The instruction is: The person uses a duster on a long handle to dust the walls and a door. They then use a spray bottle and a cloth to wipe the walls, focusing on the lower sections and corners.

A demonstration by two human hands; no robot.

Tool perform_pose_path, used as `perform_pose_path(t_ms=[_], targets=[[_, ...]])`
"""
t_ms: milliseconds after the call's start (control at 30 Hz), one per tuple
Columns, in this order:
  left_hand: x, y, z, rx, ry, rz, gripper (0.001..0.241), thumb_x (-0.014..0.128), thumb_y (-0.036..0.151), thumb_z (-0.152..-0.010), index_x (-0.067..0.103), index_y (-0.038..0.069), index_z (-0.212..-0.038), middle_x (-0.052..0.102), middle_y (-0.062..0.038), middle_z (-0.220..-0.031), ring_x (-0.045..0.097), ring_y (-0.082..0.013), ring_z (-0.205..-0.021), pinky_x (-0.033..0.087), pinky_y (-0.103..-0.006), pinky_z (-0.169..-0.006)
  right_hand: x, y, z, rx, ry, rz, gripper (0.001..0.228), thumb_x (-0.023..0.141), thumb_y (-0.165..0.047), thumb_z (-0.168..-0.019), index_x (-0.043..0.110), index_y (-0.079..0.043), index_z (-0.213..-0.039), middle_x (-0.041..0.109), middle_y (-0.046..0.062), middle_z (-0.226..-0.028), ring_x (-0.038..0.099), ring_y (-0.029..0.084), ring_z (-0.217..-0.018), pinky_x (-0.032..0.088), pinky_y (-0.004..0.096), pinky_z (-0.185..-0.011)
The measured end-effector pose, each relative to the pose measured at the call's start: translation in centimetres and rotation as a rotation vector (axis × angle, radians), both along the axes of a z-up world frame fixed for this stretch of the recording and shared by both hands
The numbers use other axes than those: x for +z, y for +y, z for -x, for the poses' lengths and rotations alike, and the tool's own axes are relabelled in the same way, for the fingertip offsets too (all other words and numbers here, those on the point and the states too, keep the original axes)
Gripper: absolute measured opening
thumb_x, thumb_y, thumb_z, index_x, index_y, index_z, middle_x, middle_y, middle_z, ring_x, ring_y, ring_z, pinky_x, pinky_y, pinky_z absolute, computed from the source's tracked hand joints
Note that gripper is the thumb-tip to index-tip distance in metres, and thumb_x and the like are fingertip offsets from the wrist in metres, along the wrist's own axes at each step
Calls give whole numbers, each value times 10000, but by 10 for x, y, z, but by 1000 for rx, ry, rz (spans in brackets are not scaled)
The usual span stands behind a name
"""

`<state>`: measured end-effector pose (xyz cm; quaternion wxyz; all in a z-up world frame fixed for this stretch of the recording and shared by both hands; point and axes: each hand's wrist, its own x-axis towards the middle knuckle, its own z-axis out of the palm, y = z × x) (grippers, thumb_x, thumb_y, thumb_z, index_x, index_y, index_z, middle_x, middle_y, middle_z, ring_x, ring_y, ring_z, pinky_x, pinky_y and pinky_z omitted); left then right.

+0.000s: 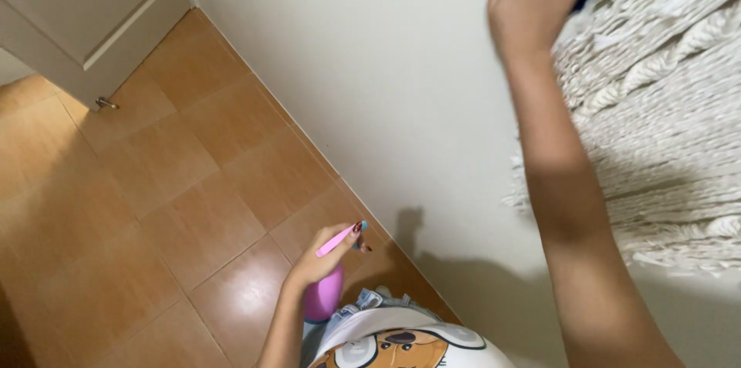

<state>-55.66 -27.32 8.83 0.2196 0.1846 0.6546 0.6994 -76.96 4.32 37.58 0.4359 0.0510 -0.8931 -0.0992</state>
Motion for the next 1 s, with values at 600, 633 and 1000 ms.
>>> perform_pose_path(t_ms=[600, 633, 1000], targets=[[-9, -19, 46, -29, -42, -142, 485, 487, 415, -1041, 692, -4, -908, 746, -98, -874, 726, -202, -912, 561, -352, -870, -74, -21, 20, -86, -303, -792, 656, 521, -225, -952, 414, -106, -1589, 253, 128, -1702, 164, 304, -1569, 143, 494, -1253], [-3, -18, 52, -31, -15, -140, 494, 486, 419, -1045, 687, -8, -898, 746, -102, -873, 734, -206, -920, 562, -353, -881, -35, -25, 35, -48, -194, -656, 645, 562, -257, -996, 431, -114, -1611, 269, 133, -1729, 170, 315, -1592, 149, 513, -1268], [-26, -34, 39, 138, 24, -99, 483, 488, 385, -1032, 708, -31, -922, 768, -117, -883, 757, -217, -933, 570, -355, -899, -79, -64, 91, -189, -64, -918, 645, 470, -336, -1021, 384, -99, -1615, 218, 157, -1717, 138, 356, -1578, 108, 551, -1250]])
